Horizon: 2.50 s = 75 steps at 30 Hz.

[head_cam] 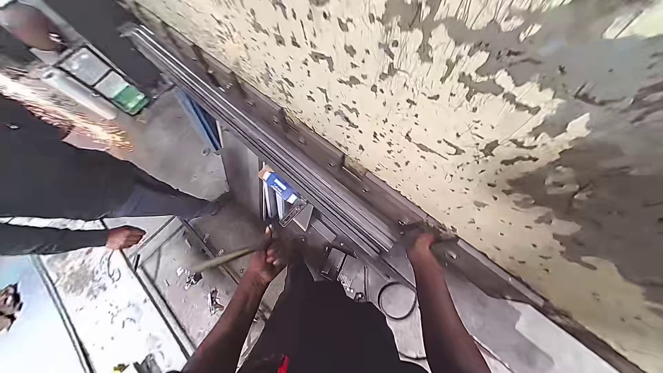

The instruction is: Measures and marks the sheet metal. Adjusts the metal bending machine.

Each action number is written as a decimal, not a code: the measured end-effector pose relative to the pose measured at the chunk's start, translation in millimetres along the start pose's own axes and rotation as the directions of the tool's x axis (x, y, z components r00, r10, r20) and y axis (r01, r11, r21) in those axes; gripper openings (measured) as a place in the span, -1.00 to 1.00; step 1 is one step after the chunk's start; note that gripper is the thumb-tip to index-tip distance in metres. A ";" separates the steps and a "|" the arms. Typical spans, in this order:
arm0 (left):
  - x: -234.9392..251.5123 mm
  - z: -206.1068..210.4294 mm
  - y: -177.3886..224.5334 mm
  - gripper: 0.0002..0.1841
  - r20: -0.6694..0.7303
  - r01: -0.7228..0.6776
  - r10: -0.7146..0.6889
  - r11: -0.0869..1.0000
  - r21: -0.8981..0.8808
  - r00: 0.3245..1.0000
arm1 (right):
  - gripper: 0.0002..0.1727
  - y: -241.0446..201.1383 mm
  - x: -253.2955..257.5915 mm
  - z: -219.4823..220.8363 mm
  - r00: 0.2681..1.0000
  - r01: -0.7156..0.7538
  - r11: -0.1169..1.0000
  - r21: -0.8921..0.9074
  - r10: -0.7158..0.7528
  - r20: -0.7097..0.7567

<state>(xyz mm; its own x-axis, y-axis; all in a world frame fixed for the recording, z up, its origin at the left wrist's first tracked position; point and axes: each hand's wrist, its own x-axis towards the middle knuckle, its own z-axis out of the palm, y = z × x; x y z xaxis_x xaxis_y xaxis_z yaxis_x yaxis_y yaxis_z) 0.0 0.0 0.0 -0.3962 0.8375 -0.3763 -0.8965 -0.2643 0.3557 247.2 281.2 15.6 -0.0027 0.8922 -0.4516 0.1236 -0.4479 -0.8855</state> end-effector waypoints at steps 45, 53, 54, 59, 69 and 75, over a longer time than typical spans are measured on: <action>25.5 33.4 240.4 -0.91 0.342 -0.315 -0.185 0.161 0.935 0.921 | -0.55 -65.0 -237.5 219.8 -0.404 0.576 0.753 0.320 -0.078 0.911; -58.3 9.2 233.8 -0.87 0.310 -0.322 0.104 0.140 0.936 0.945 | -0.65 -54.7 -262.9 207.3 -0.356 0.654 0.650 0.387 -0.187 0.916; -76.8 5.6 233.4 -0.83 0.274 -0.288 0.151 0.079 0.954 0.950 | -0.61 -54.2 -267.6 204.6 -0.321 0.680 0.628 0.378 -0.209 0.924; -161.4 -35.3 232.5 -0.77 0.054 -0.068 0.460 0.014 0.998 0.886 | -0.54 -23.1 -268.3 217.8 -0.139 0.789 0.570 0.229 -0.198 0.970; -318.7 -189.6 144.5 -0.59 -0.597 0.456 0.679 0.409 0.791 0.427 | -0.60 113.5 -284.6 260.9 -0.096 0.995 0.045 0.086 0.587 0.804; -394.6 -320.9 189.0 -0.35 -0.833 0.860 0.552 0.436 0.264 -0.024 | -0.60 97.7 -308.9 304.6 -0.193 0.969 -0.002 0.248 0.621 0.759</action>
<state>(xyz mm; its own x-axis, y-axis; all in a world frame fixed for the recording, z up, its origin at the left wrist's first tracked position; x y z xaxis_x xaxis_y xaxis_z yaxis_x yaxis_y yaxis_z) -76.7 -533.9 -58.8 -0.6510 -0.5645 -0.5074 -0.6791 0.7318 0.0571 -42.1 -55.9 35.4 -0.6761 -0.4949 -0.5458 -0.2491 0.8507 -0.4628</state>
